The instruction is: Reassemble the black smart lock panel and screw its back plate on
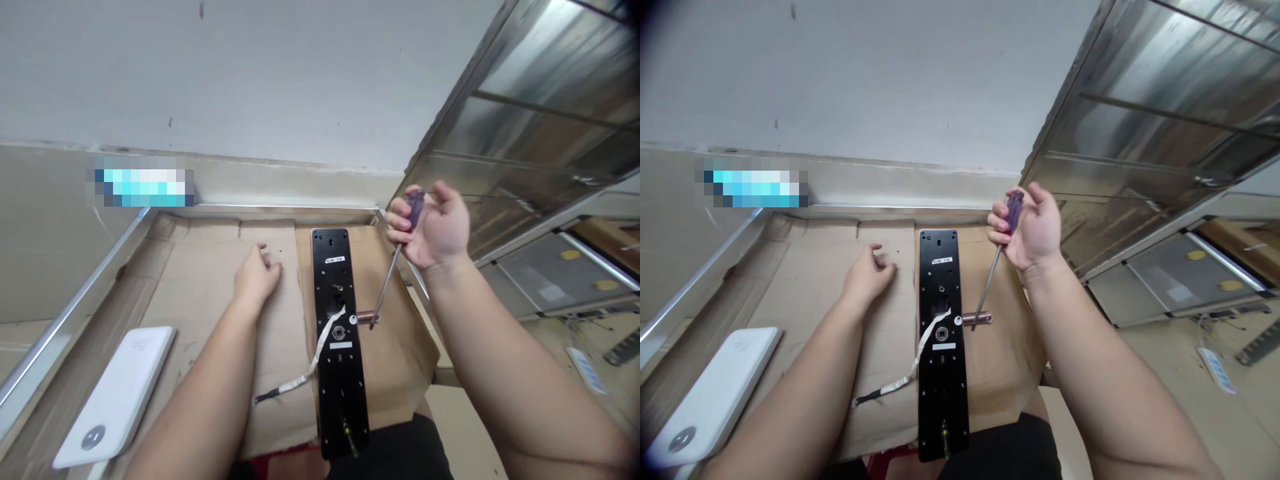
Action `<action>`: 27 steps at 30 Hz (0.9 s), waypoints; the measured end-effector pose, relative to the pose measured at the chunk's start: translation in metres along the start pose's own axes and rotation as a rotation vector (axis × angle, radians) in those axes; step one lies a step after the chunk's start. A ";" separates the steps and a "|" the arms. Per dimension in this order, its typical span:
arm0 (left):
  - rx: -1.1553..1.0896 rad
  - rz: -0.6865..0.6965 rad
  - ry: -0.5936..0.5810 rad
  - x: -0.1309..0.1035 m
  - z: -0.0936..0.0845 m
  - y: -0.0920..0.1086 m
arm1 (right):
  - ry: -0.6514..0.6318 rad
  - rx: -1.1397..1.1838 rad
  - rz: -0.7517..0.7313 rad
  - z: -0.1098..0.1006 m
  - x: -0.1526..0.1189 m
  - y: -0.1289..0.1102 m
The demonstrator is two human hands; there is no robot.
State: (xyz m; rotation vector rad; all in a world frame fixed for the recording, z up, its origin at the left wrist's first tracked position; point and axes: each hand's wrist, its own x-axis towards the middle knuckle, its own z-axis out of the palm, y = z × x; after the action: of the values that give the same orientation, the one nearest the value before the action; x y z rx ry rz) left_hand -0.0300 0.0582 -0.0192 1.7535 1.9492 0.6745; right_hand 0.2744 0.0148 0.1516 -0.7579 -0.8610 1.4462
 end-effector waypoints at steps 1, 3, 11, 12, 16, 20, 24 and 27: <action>0.008 0.001 -0.013 0.001 0.001 -0.001 | 0.046 -0.052 0.065 -0.009 0.001 0.009; 0.021 0.011 -0.042 0.002 0.001 -0.004 | 0.161 -0.238 0.159 -0.027 0.006 0.029; 0.044 0.083 -0.097 0.005 -0.003 -0.007 | 0.204 -0.671 0.320 -0.071 0.025 0.093; 0.051 0.083 -0.091 0.005 -0.002 -0.007 | 0.181 -0.709 0.324 -0.073 0.026 0.095; 0.085 0.072 -0.058 0.006 0.001 -0.003 | 0.111 -0.839 0.317 -0.074 0.026 0.095; 0.130 0.101 -0.036 0.017 0.005 0.004 | 0.057 -0.989 0.299 -0.077 0.027 0.094; 0.172 0.189 -0.026 0.029 0.007 0.009 | 0.025 -1.163 0.243 -0.085 0.033 0.101; 0.185 0.213 -0.016 0.026 0.001 0.007 | 0.024 -1.235 0.190 -0.093 0.038 0.109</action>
State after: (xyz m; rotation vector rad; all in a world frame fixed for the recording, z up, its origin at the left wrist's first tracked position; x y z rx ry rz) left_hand -0.0267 0.0843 -0.0150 2.0943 1.8823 0.5611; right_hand 0.2964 0.0593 0.0122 -1.7838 -1.7080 0.9308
